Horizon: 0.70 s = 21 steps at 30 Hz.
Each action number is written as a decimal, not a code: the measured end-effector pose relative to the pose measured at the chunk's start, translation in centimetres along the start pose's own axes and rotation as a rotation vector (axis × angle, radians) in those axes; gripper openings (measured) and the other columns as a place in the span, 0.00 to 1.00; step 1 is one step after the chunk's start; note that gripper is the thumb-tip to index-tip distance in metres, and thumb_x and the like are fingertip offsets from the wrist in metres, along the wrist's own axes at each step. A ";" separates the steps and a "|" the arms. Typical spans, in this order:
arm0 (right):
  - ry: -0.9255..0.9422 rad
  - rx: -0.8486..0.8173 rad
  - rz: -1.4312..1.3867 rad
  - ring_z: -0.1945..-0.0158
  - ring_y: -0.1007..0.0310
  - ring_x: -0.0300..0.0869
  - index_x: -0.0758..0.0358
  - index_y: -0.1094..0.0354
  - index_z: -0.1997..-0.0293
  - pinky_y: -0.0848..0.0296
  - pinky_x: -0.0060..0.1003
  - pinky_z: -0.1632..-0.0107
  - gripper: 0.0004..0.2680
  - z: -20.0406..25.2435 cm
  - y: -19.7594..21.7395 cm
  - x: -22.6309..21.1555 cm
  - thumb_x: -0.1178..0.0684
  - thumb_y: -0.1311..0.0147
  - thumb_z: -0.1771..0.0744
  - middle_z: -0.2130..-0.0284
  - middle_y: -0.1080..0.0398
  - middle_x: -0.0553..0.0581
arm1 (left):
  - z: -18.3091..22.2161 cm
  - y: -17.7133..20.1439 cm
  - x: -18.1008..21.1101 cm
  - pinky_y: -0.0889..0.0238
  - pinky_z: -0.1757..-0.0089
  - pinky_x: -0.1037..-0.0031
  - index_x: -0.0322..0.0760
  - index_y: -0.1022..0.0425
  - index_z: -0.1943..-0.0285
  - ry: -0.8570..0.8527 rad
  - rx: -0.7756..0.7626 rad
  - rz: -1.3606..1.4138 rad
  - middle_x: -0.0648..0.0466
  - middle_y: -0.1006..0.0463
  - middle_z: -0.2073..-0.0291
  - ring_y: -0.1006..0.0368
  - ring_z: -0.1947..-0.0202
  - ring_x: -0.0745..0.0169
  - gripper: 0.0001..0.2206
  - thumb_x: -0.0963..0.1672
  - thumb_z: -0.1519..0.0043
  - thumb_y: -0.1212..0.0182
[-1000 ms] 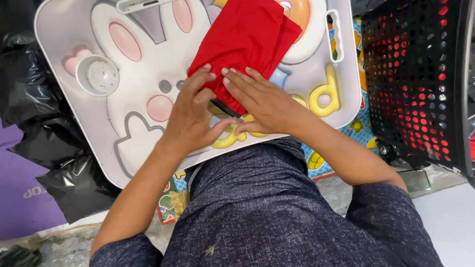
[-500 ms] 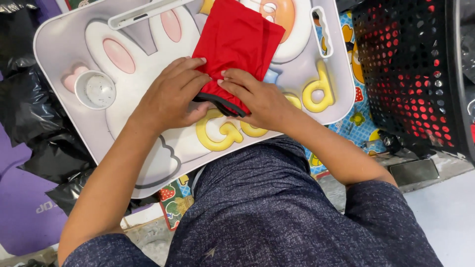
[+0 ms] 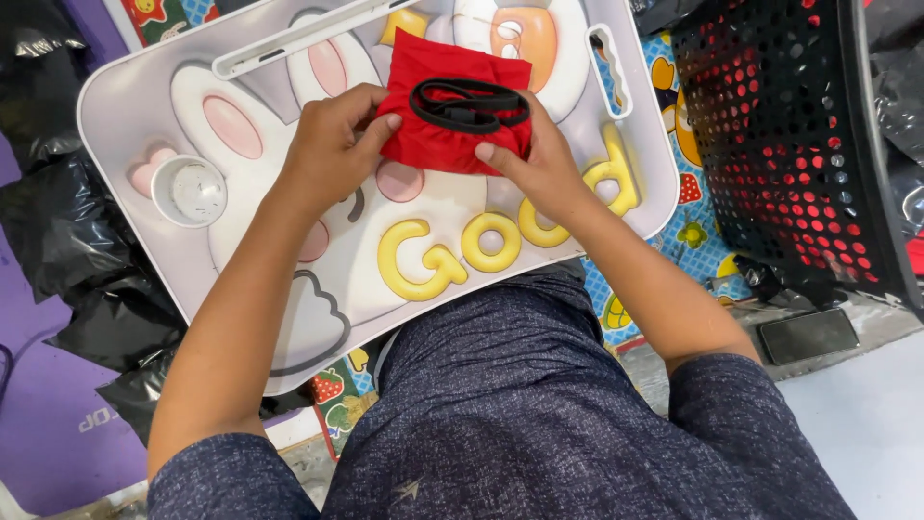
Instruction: Trimming loose threads from a red fabric item using scissors and packaging items into shipping bags.
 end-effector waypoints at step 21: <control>0.073 0.268 0.642 0.61 0.28 0.49 0.72 0.33 0.52 0.28 0.43 0.56 0.09 -1.1 -0.6 -1.9 0.57 0.41 0.32 0.62 0.29 0.62 | 0.2 -3.1 3.5 0.41 0.38 0.57 0.30 0.30 0.39 -0.290 0.187 -0.466 0.45 0.31 0.38 0.36 0.33 0.44 0.21 0.37 0.40 0.30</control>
Point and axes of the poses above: each hand's wrist, its own z-axis away from the middle knuckle, its own y-axis out of the back of the hand, x = y × z, the point moved 1 cm from there along -z, towards the middle knuckle
